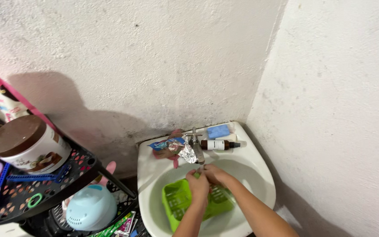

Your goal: The person washes a green plastic container under running water in a bathroom sink. They repeatedly rinse and scrub the container with their hands, turning it over to clean different sides. The person then briefly handles a bar of soap before continuing to rinse the container.

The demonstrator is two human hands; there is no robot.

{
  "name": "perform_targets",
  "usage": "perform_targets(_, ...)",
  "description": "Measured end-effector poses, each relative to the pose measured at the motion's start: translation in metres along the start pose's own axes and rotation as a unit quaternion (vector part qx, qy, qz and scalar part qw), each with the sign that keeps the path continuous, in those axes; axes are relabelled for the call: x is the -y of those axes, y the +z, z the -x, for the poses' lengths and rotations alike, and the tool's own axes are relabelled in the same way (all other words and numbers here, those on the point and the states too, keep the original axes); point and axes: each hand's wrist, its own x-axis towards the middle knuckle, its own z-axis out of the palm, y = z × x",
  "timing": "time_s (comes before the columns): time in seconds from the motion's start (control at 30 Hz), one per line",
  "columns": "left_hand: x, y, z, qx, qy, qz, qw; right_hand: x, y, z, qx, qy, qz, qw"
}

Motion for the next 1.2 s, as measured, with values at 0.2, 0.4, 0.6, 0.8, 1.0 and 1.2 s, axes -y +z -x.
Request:
perform_targets(0.2, 0.022, -0.021, -0.014, 0.009, -0.005, 0.048, 0.999, 0.000, 0.028, -0.018, -0.059, -0.028, -0.026, 0.998)
perform_targets(0.4, 0.013, -0.013, -0.035, 0.024, 0.005, 0.053, 0.998, 0.022, 0.031, -0.004, -0.105, 0.013, 0.179, 0.978)
perform_targets(0.6, 0.003, 0.004, -0.047, 0.077, -0.002, 0.150, 0.986, 0.065, -0.005, 0.036, -0.079, -0.127, 0.484, 0.863)
perform_targets(0.8, 0.023, 0.015, -0.054, 0.122, -0.041, 0.178, 0.975, 0.141, 0.032, 0.091, -0.237, -0.058, 0.576, 0.780)
perform_targets(1.0, 0.030, 0.024, -0.052, 0.224, -0.063, 0.182, 0.955, 0.188, 0.092, 0.078, -0.352, -0.283, 0.574, 0.683)
perform_targets(1.2, 0.021, 0.004, -0.052, 0.224, -0.043, 0.143, 0.963, 0.202, 0.104, 0.042, -0.331, -0.229, 0.623, 0.671)
